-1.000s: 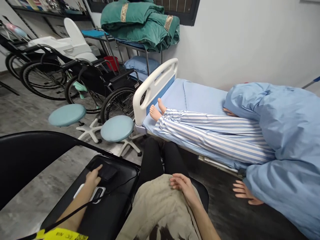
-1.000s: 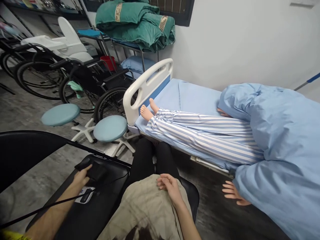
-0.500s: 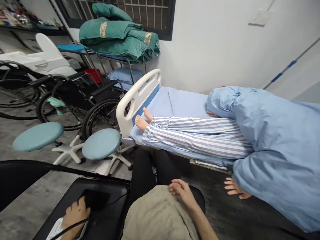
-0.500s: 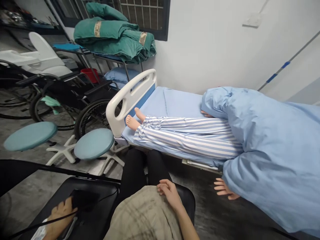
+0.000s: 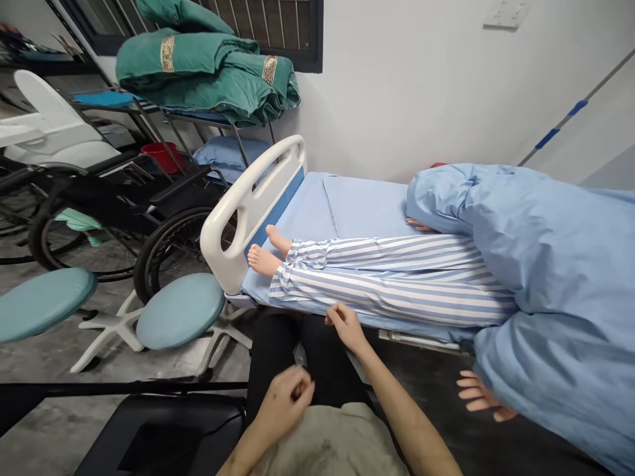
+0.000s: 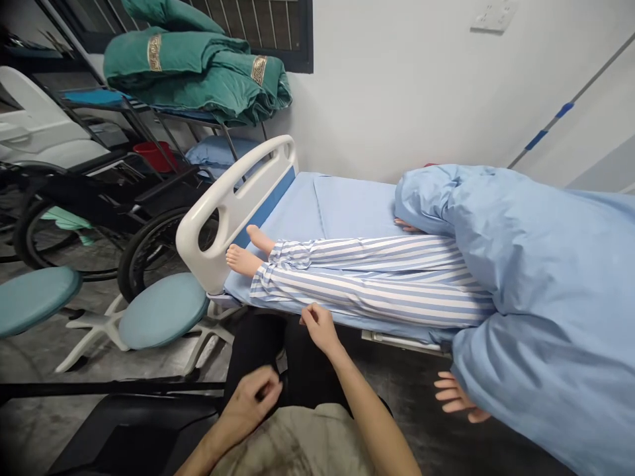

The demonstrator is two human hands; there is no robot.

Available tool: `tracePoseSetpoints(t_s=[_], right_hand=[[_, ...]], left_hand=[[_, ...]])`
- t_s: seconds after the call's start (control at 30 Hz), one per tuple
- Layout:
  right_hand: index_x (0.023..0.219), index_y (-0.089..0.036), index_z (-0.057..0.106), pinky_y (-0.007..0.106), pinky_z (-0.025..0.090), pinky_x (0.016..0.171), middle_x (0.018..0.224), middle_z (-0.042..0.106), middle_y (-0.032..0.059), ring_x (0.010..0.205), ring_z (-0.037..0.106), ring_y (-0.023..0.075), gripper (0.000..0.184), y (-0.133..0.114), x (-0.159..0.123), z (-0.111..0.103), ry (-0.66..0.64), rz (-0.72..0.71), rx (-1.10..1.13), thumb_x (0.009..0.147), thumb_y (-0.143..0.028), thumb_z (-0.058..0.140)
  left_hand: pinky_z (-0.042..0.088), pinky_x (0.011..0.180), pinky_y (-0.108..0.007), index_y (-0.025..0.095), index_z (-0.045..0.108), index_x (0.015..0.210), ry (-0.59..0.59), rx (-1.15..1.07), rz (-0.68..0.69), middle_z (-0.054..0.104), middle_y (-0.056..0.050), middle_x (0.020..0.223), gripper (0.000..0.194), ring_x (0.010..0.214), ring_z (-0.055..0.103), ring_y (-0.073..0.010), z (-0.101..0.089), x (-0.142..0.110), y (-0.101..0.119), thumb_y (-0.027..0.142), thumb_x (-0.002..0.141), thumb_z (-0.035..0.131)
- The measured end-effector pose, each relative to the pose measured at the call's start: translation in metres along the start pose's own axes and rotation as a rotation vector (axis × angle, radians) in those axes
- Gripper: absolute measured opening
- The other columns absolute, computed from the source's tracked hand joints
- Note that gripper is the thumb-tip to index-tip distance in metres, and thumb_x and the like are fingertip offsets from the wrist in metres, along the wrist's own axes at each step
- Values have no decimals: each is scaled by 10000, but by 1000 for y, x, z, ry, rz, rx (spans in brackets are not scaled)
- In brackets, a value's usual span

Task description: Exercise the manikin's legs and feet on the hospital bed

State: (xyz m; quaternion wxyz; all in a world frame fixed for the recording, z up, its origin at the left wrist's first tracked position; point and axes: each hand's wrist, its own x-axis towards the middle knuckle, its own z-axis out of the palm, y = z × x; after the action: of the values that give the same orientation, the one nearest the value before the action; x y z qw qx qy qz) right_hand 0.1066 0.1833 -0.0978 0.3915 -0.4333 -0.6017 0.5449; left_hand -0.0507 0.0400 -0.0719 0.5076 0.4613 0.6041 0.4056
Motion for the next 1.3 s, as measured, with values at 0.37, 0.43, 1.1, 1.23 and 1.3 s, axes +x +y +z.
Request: tracePoseSetpoints(t_s=[0.37, 0.43, 1.1, 1.23, 1.3], right_hand=[[589, -204, 461, 245, 251, 545, 525, 450, -24, 513, 393, 117, 409, -13, 141, 47, 216, -199, -511, 927, -388, 324], [610, -204, 484, 244, 259, 550, 540, 481, -13, 524, 424, 123, 391, -13, 151, 55, 215, -192, -552, 926, -371, 325], [532, -211, 313, 240, 261, 524, 501, 330, -52, 506, 340, 99, 430, -13, 133, -12, 371, -204, -266, 898, -435, 351], [521, -216, 307, 253, 235, 519, 481, 318, -53, 492, 332, 106, 424, 13, 130, -26, 388, -185, -287, 885, -429, 350], [526, -218, 328, 249, 245, 511, 489, 345, -49, 493, 346, 109, 421, 11, 130, -34, 404, -167, -213, 885, -436, 336]], left_hand=[[334, 598, -254, 212, 377, 535, 348, 141, 338, 411, 16, 524, 355, 545, 396, -131, -27, 268, 30, 361, 856, 404], [343, 644, -261, 206, 450, 577, 305, 316, 337, 496, -9, 581, 238, 602, 457, -152, -28, 284, 11, 271, 806, 466], [264, 554, -243, 197, 343, 504, 361, 250, 358, 338, 40, 482, 401, 527, 343, -106, 13, 272, 25, 417, 828, 430], [288, 529, -237, 204, 326, 510, 421, 25, 344, 331, 47, 480, 405, 502, 334, -100, 43, 275, 37, 428, 836, 413], [304, 524, -235, 207, 330, 509, 400, -54, 334, 341, 47, 482, 400, 495, 337, -99, 63, 277, 44, 424, 835, 408]])
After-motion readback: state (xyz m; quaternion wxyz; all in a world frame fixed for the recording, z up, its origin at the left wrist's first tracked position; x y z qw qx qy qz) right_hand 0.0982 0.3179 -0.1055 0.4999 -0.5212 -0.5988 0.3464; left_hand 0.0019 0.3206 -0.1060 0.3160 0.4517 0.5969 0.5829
